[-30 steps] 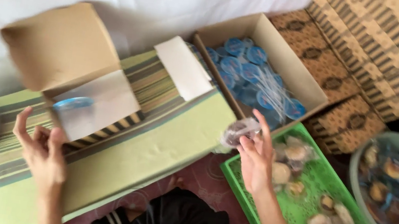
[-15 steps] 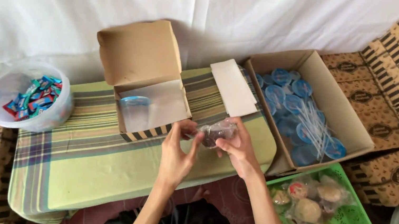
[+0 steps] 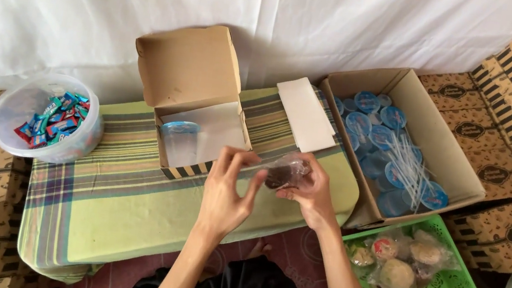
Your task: Packing various food items including water cups and snacks into a cardboard box
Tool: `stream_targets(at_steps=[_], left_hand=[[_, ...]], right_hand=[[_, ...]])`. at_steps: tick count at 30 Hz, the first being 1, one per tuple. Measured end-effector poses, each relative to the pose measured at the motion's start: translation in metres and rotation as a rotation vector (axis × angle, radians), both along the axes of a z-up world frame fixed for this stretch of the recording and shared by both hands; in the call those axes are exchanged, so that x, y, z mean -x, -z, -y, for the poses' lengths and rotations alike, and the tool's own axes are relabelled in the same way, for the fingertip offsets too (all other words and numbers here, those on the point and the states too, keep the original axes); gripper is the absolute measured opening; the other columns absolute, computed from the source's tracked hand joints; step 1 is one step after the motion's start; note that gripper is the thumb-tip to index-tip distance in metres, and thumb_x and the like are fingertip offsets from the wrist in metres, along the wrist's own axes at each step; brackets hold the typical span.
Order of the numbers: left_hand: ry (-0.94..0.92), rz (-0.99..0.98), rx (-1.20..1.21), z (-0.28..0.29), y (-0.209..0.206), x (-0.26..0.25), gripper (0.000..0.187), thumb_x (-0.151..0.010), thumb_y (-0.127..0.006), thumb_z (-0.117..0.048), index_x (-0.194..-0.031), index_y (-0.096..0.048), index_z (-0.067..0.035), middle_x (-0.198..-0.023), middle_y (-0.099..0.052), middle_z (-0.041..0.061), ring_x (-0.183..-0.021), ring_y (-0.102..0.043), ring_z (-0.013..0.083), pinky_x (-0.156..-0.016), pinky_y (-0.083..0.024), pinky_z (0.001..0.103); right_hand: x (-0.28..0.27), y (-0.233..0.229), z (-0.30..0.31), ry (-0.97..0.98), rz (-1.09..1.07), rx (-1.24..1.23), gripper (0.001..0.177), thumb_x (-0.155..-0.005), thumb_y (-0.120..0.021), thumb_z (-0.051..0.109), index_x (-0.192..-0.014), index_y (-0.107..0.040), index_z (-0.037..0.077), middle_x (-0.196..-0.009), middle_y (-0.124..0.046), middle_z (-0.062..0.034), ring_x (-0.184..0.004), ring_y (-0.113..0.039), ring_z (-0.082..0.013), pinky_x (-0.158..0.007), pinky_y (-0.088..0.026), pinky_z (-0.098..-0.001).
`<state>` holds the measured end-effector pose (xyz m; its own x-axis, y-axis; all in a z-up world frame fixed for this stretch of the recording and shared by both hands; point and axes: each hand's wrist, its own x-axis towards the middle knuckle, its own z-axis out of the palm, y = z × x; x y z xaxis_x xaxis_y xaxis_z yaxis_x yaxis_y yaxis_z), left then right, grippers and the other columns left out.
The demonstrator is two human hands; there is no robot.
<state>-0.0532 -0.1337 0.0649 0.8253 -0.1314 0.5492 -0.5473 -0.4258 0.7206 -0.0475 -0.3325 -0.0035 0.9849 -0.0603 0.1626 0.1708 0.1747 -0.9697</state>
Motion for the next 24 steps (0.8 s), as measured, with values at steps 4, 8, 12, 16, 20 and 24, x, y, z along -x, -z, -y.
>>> stream_targets(at_steps=[4,8,12,16,20,24], left_hand=[[0.093,0.129,-0.099,0.009,0.001,-0.019,0.022,-0.09,-0.079,-0.023,-0.107,-0.069,-0.014,-0.092,-0.063,0.003,-0.09,-0.069,0.0279,-0.082,-0.05,0.037],[0.1,0.151,-0.037,0.005,0.003,-0.036,0.005,-0.095,-0.068,-0.011,-0.095,-0.064,-0.014,-0.083,-0.062,0.002,-0.082,-0.067,0.0268,-0.079,-0.048,0.035],[0.182,0.065,-0.007,-0.015,-0.054,-0.022,0.005,-0.102,-0.06,-0.009,-0.1,-0.06,-0.014,-0.088,-0.062,0.003,-0.086,-0.069,0.0277,-0.081,-0.048,0.037],[0.244,-0.004,-0.158,-0.003,-0.038,-0.026,0.026,-0.086,-0.076,-0.01,-0.107,-0.061,-0.009,-0.095,-0.062,0.009,-0.09,-0.069,0.0381,-0.079,-0.052,0.049],[0.207,-0.084,-0.202,0.01,-0.009,-0.03,0.007,-0.094,-0.065,-0.013,-0.099,-0.059,-0.014,-0.088,-0.062,0.007,-0.082,-0.07,0.0405,-0.074,-0.054,0.051],[0.093,-0.051,-0.189,0.008,0.002,-0.034,0.008,-0.1,-0.06,-0.018,-0.096,-0.054,-0.02,-0.084,-0.062,0.001,-0.075,-0.071,0.0396,-0.068,-0.057,0.051]], right_hand=[[0.002,0.005,0.0,-0.052,-0.011,-0.123,0.068,-0.053,-0.09,-0.021,-0.111,-0.061,0.001,-0.092,-0.062,-0.0101,-0.083,-0.066,-0.0224,-0.067,-0.067,-0.0384],[-0.001,0.008,-0.002,-0.015,0.02,-0.065,0.059,-0.052,-0.092,-0.02,-0.099,-0.061,-0.002,-0.084,-0.06,-0.0087,-0.077,-0.065,-0.0196,-0.066,-0.066,-0.0354],[0.0,0.001,-0.004,0.016,-0.001,0.005,0.059,-0.052,-0.096,-0.013,-0.098,-0.061,0.003,-0.082,-0.059,-0.0047,-0.077,-0.065,-0.0166,-0.068,-0.063,-0.0302],[0.001,0.004,-0.004,-0.013,0.039,0.017,0.055,-0.057,-0.094,-0.011,-0.1,-0.062,0.002,-0.082,-0.06,-0.0059,-0.076,-0.065,-0.0156,-0.066,-0.063,-0.0289],[0.004,-0.002,-0.004,-0.068,0.049,-0.079,0.054,-0.067,-0.091,-0.001,-0.111,-0.06,0.002,-0.086,-0.063,-0.0104,-0.074,-0.065,-0.0171,-0.062,-0.063,-0.0324],[0.014,-0.021,-0.018,0.043,-0.004,-0.078,0.012,-0.095,-0.065,0.005,-0.105,-0.059,0.006,-0.088,-0.058,-0.0025,-0.08,-0.058,-0.0085,-0.077,-0.052,-0.0239]])
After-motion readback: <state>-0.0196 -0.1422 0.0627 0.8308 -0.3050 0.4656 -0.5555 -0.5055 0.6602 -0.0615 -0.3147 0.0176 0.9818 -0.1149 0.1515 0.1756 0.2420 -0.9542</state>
